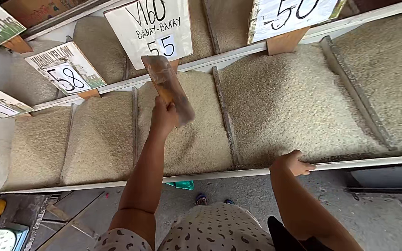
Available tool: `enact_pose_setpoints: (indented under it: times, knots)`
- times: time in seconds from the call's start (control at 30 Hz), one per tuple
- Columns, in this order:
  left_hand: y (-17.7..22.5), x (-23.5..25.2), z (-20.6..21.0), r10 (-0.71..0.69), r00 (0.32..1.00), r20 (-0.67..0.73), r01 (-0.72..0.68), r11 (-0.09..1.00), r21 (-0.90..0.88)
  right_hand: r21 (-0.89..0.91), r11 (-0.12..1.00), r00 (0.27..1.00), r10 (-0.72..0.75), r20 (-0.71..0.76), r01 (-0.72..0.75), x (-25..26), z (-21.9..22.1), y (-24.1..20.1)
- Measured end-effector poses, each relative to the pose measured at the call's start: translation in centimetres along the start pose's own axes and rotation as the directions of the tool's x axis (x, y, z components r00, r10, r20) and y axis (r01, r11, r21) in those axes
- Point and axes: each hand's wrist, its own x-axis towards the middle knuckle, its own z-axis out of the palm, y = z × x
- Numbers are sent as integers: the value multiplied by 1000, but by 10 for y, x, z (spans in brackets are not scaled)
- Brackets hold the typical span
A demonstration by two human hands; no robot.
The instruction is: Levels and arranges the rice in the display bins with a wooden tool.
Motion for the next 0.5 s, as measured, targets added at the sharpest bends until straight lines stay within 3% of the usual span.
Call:
enact_pose_setpoints:
  times: [0.07, 0.2, 0.33, 0.5]
  knots:
    - [-12, -30, 44, -5, 982, 188, 26, 994, -109, -4, 1000, 1000, 13, 6, -12, 1, 0, 0]
    - [-13, -59, 126, -72, 880, 469, 23, 994, 109, 3, 999, 999, 50, 7, -50, -1, -1, -3]
    - [1, -59, 168, -180, 819, 545, -29, 935, 353, -6, 998, 998, 62, 9, -62, -2, -1, -7]
    - [-18, -33, 154, -171, 834, 524, -33, 933, 358, -14, 998, 998, 64, 5, -64, 1, 1, -4]
